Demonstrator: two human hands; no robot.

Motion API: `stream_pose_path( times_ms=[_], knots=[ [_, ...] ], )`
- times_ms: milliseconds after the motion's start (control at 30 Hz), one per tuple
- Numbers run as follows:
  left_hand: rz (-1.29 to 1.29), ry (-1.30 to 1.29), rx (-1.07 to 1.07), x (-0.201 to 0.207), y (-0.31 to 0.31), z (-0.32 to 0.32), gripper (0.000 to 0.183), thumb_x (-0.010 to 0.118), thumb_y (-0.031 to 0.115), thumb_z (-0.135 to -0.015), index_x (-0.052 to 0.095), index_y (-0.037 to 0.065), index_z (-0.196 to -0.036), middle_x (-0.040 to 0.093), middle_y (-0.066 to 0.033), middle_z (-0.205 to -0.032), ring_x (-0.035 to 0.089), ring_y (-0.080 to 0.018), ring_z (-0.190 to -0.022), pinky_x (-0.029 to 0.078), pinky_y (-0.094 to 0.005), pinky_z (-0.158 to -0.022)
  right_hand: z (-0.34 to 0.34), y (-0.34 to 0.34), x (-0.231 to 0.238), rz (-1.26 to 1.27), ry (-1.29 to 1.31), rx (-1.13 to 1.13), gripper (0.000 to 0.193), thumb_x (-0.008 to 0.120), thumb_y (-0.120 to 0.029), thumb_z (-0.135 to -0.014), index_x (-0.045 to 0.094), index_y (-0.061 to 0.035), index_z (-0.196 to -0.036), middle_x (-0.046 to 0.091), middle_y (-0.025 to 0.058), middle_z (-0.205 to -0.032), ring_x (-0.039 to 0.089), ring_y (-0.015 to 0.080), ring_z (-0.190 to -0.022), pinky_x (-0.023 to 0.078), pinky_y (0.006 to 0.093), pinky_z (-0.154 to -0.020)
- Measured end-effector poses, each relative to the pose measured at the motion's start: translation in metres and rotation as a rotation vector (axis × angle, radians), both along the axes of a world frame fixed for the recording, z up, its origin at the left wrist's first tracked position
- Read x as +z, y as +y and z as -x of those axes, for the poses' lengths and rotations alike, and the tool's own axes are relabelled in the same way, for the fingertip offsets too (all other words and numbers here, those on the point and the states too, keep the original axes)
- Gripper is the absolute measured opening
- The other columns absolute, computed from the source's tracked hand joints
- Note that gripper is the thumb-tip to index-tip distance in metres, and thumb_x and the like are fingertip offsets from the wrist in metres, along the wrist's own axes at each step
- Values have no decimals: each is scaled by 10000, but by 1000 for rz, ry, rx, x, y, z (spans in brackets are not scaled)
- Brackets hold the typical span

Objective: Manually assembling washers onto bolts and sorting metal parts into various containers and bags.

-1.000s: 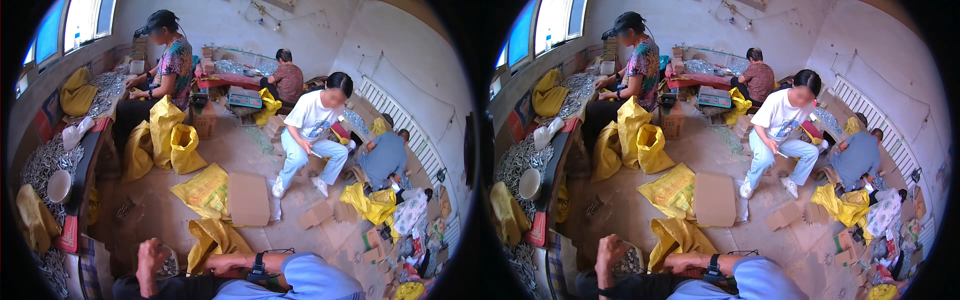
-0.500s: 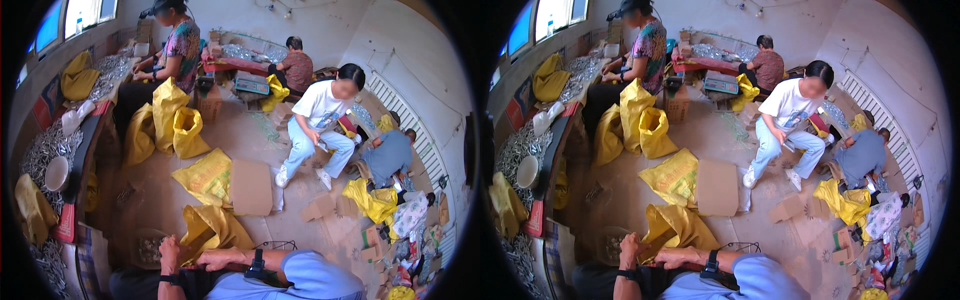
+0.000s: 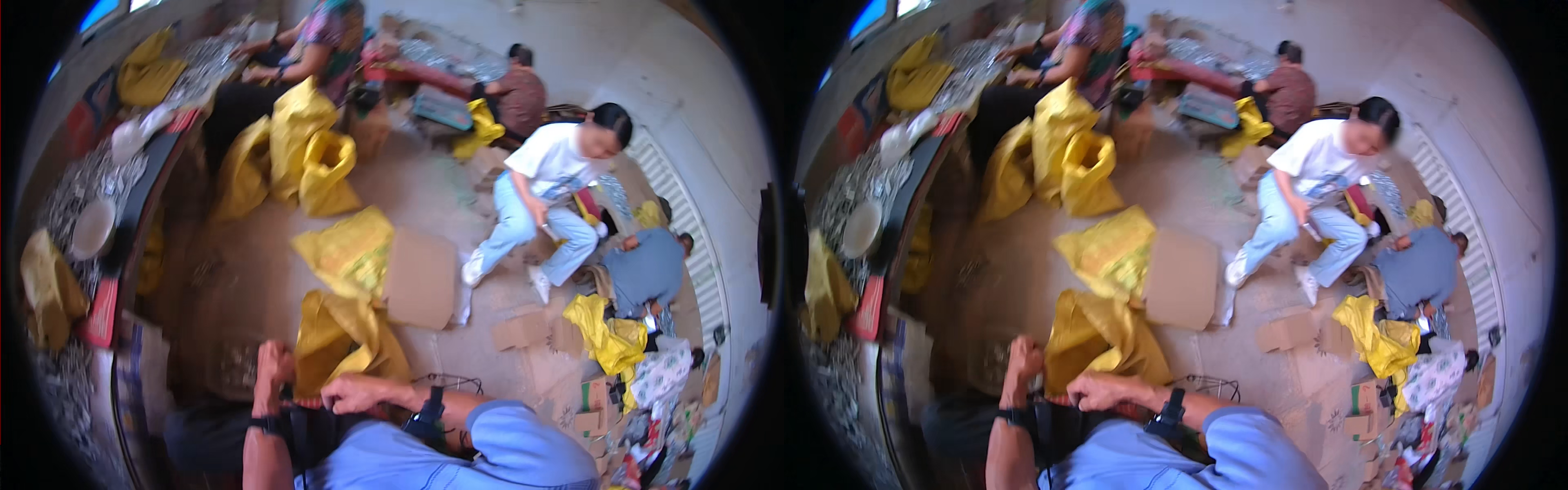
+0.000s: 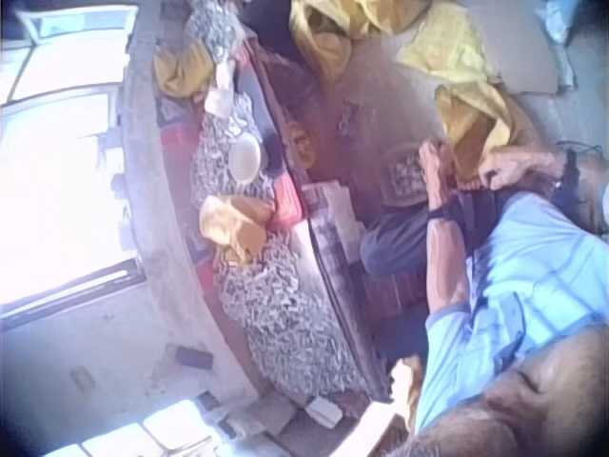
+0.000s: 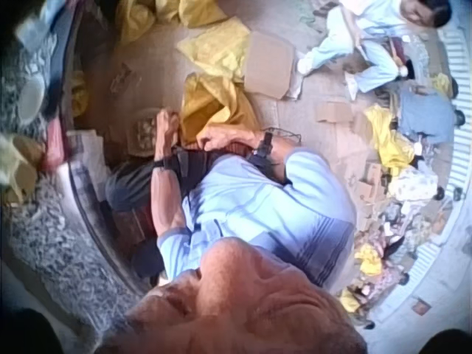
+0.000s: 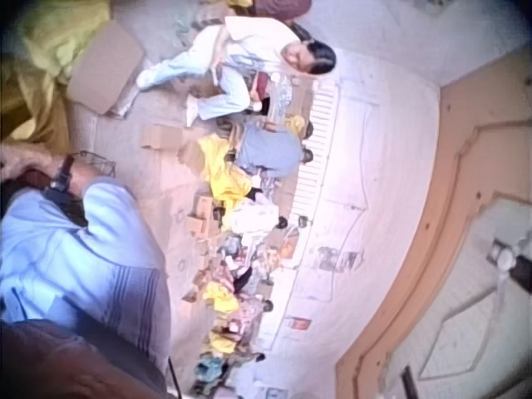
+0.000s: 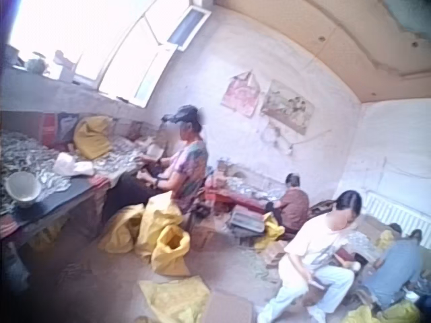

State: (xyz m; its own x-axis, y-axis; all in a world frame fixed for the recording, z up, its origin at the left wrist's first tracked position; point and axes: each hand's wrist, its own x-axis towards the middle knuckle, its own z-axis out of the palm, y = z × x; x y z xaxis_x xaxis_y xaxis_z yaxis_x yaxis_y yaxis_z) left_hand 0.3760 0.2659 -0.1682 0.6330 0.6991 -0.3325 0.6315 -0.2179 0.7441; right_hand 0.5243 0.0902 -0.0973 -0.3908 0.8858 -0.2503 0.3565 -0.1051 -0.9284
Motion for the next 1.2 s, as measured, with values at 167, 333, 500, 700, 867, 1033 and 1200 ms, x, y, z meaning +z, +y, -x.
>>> stream_pose_path(
  times_ms=[167,333,500,700,867,1033,1200],
  knots=[
    [411,-288,285,55,-11,-17,129,559,27,-766,606,-84,-814,634,-164,-645,655,-239,-513,516,-358,-475,-2,-5,11,-33,-217,103,158,609,-128,-795,643,-44,-925,676,162,-836,675,352,-834,524,456,-724],
    [296,-192,200,29,-2,6,119,577,23,-758,609,-72,-822,641,-166,-667,664,-242,-535,533,-358,-505,-41,-30,-25,-39,-577,190,204,590,-109,-748,677,-60,-926,686,171,-836,674,358,-848,514,469,-717],
    [20,-14,74,21,-10,8,174,609,126,-760,663,-32,-808,699,-225,-800,703,-377,-825,557,-452,-747,-62,-26,1,91,-361,219,205,612,-142,-813,691,-21,-960,697,186,-835,684,354,-817,528,435,-726],
    [-87,222,34,31,-13,2,199,650,213,-768,687,18,-788,689,-238,-834,670,-418,-899,529,-483,-803,-54,34,-2,-207,-402,-141,210,650,-195,-799,672,-36,-934,653,181,-884,649,368,-871,509,458,-745],
    [-173,-150,-14,13,-4,5,202,634,177,-775,646,-24,-771,622,-246,-734,643,-417,-738,488,-472,-641,-70,23,-28,-258,-574,182,163,640,-152,-751,627,-30,-858,632,193,-867,632,391,-860,488,486,-708],
    [81,-303,-164,57,-3,-5,199,645,157,-786,616,-36,-748,586,-263,-703,611,-397,-655,459,-463,-588,-95,-22,-44,143,-642,340,166,596,-109,-735,611,14,-846,629,220,-828,631,402,-848,495,479,-735],
    [203,-383,-351,71,-1,18,208,664,165,-818,632,-36,-779,583,-191,-643,581,-297,-581,458,-410,-561,-89,-34,-43,85,-577,197,168,581,-145,-768,642,-11,-849,638,208,-844,629,403,-851,506,465,-732]
  ],
)
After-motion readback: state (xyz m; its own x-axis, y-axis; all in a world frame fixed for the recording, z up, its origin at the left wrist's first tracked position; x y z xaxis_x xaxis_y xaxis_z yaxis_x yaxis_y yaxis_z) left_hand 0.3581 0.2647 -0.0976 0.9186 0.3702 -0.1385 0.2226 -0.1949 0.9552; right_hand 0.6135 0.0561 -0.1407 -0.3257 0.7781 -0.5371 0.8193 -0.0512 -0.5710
